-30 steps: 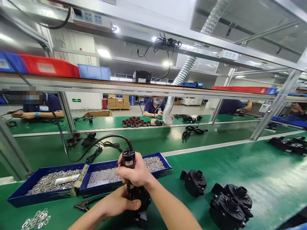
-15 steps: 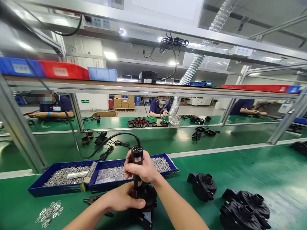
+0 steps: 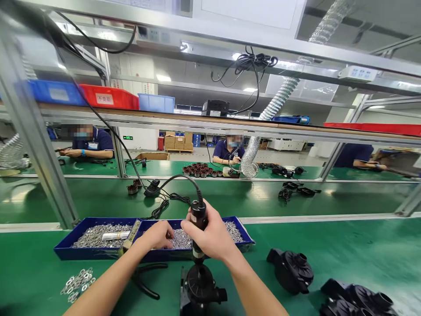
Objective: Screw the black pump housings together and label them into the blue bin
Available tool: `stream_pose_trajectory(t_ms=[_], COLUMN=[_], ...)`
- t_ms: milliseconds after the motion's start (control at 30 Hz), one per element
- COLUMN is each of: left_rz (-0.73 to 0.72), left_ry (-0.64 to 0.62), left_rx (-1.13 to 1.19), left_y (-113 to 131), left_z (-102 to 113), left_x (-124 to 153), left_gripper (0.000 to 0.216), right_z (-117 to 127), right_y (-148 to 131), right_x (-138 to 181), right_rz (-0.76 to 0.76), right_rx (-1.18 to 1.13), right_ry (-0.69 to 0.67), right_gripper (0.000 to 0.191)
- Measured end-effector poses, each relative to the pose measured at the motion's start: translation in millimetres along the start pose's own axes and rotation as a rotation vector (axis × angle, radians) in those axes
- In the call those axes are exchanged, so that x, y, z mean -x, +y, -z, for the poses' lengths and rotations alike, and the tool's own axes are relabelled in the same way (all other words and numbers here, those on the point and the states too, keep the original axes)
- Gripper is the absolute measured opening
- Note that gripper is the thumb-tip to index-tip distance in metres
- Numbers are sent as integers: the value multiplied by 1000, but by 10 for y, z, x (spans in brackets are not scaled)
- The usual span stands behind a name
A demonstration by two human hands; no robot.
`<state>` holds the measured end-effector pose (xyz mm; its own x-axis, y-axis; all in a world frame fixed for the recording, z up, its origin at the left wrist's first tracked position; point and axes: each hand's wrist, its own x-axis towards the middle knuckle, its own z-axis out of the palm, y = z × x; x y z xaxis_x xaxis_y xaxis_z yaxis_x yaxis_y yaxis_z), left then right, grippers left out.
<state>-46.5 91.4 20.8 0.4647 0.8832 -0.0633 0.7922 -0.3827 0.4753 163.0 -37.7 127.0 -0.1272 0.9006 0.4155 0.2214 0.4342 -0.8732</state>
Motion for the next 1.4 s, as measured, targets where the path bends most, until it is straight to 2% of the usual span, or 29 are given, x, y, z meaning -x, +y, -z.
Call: stream_pose_trajectory(t_ms=[133,300,400,567,633,700,767,867,933,1133,1400], left_rz=[-17,-42,-18,-45,-55,-26,22,66,73,87,127], left_ry=[-18,-10,26,142,134,48,-104,-303,-374,-463,-501], left_rx=[-22,-36,-24,62,140,237,335,451,504,575,616], left_y=[-42,-88,-81,179,342,481,569,609,606,615,594], left_z=[-99,-162,-130,-38,-80,-173,-276,-350,-330,-238,-339], left_x=[3,9,34,259,395,513,586,614,606,604,568], left_gripper=[10,16,16,18,18,17,14,11,12,14,18], right_z=[109,118,114,108,104,101,101,109,114,117,118], right_y=[-42,-68,-90,-122,-131,-138,-144,-154,-160,-170,-171], right_x=[10,10,13,7,2,-1,-1,4,7,10,20], right_rz=[-16,-13,-8,-2,-2,-2,-8,-21,-25,-11,-1], right_rx=[156,285,298,287,284,280,271,264,271,283,298], right_ry=[82,124,116,95,95,96,91,82,81,70,75], right_gripper=[22,21,20,20,20,20,21,21,21,21,21])
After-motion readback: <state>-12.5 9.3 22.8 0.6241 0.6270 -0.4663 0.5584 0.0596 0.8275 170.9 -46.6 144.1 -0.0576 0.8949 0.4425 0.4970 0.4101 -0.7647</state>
